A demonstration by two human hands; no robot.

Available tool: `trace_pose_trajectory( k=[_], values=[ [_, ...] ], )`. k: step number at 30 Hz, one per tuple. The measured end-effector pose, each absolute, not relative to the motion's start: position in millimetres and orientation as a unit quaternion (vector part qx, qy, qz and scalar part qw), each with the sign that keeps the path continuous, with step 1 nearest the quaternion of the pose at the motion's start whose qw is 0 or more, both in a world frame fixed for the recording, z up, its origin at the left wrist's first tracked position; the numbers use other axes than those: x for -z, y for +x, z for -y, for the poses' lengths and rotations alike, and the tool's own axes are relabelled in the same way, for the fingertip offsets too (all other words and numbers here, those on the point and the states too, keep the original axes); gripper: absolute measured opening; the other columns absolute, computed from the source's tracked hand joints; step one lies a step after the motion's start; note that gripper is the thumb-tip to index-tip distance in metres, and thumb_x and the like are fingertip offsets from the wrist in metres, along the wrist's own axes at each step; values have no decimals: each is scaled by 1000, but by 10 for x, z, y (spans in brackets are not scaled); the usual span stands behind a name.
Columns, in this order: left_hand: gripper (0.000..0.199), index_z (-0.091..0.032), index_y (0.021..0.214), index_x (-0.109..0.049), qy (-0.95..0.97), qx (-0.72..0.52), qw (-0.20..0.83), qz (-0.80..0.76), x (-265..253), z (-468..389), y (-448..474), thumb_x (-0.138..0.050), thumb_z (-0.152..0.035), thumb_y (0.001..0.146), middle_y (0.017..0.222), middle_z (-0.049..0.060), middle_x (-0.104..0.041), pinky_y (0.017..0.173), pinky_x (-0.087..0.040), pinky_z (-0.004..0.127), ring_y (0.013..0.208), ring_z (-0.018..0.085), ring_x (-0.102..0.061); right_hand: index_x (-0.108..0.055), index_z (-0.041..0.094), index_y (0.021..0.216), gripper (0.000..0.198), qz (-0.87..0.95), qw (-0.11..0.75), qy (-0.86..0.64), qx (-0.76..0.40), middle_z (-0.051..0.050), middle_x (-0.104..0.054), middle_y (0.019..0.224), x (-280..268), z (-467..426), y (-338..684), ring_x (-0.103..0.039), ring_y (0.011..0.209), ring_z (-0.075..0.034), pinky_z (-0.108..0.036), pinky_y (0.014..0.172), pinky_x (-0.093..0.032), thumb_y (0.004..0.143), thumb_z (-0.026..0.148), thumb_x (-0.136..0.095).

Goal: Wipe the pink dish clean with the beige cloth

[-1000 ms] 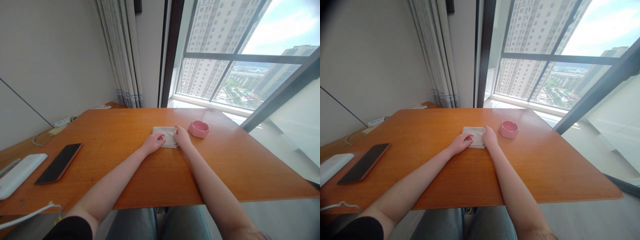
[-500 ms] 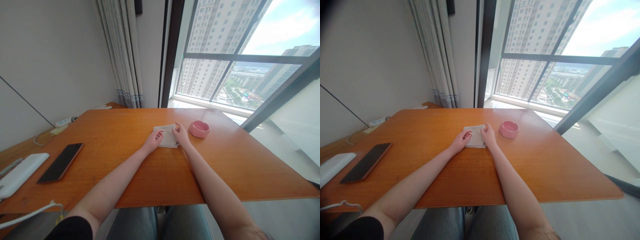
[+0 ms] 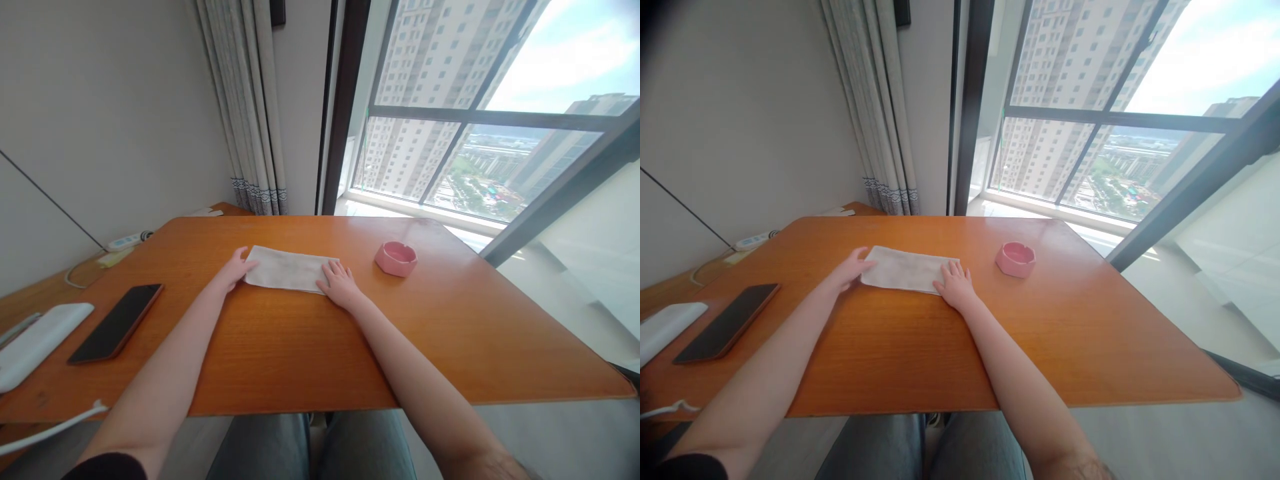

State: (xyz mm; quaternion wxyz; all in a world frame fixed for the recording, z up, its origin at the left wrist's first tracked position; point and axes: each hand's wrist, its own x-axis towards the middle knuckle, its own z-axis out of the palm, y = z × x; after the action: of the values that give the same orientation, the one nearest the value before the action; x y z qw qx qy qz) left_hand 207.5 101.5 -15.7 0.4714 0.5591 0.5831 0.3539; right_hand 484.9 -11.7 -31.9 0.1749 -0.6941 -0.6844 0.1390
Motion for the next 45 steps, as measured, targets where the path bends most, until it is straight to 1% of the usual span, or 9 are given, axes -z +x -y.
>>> trace_pose_trajectory(
  k=[3,10,17,21,26,32,38,42,45],
  values=[
    [77,-19,139,-33,624,-297,453,-563,289,-1051,1892,-68,-25,71,87,5,-68,64,-50,28,72,18,-66,-40,19,139,55,683,112,-709,-132,-14,-24,155,350,109,4825,-15,144,-33,-57,113,-12,90,46,-44],
    [27,-17,94,-60,713,-201,269,-616,311,-1034,2003,-59,-39,78,71,3,-63,54,-41,26,61,18,-59,-50,21,127,49,676,124,-708,-162,-12,-36,148,204,115,5021,-30,137,-32,-58,111,-18,79,32,-55],
    [40,-20,114,-51,756,-195,219,-585,334,-955,2073,-59,-32,77,79,1,-60,62,-42,26,70,17,-59,-58,20,104,30,626,172,-753,-106,-12,-57,125,191,97,5085,-45,123,-29,-61,109,-21,78,14,-46],
    [41,-19,122,-50,758,-204,168,-597,334,-930,2132,-48,-37,85,76,3,-61,70,-44,31,76,22,-61,-53,18,121,36,655,204,-726,-49,-12,-47,140,252,85,4925,-34,134,-29,-55,113,-14,90,23,-38],
    [37,-20,115,-58,803,-236,78,-541,360,-987,2147,-50,-37,84,113,11,-61,93,-40,37,110,27,-54,-38,15,141,56,699,126,-699,-84,-14,-27,154,368,58,4794,-20,143,-33,-51,115,-12,94,46,-35],
    [26,-18,80,-60,803,-261,138,-519,401,-1075,2136,-40,-33,87,86,8,-64,78,-45,32,84,21,-58,-41,17,140,57,701,101,-699,-97,-12,-28,154,334,71,4852,-19,143,-32,-48,115,-13,90,44,-42],
    [24,-17,91,-61,768,-253,107,-579,368,-1047,2129,-43,-32,87,87,9,-65,76,-46,36,83,24,-60,-40,18,140,58,696,104,-705,-89,-10,-28,154,337,78,4842,-19,143,-30,-46,116,-12,91,49,-38],
    [36,-14,110,-60,802,-293,37,-520,267,-924,2181,-36,-33,90,115,14,-61,96,-43,37,109,25,-56,-37,18,142,62,691,86,-712,-85,-9,-25,155,354,79,4813,-17,144,-29,-44,116,-10,92,54,-34],
    [50,-20,133,-48,877,-200,78,-431,270,-799,2317,-29,-45,94,139,11,-50,109,-32,42,130,24,-44,-30,19,147,69,676,65,-729,-82,-10,-18,158,352,83,4790,-12,145,-30,-45,116,-8,91,59,-31]
  ],
)
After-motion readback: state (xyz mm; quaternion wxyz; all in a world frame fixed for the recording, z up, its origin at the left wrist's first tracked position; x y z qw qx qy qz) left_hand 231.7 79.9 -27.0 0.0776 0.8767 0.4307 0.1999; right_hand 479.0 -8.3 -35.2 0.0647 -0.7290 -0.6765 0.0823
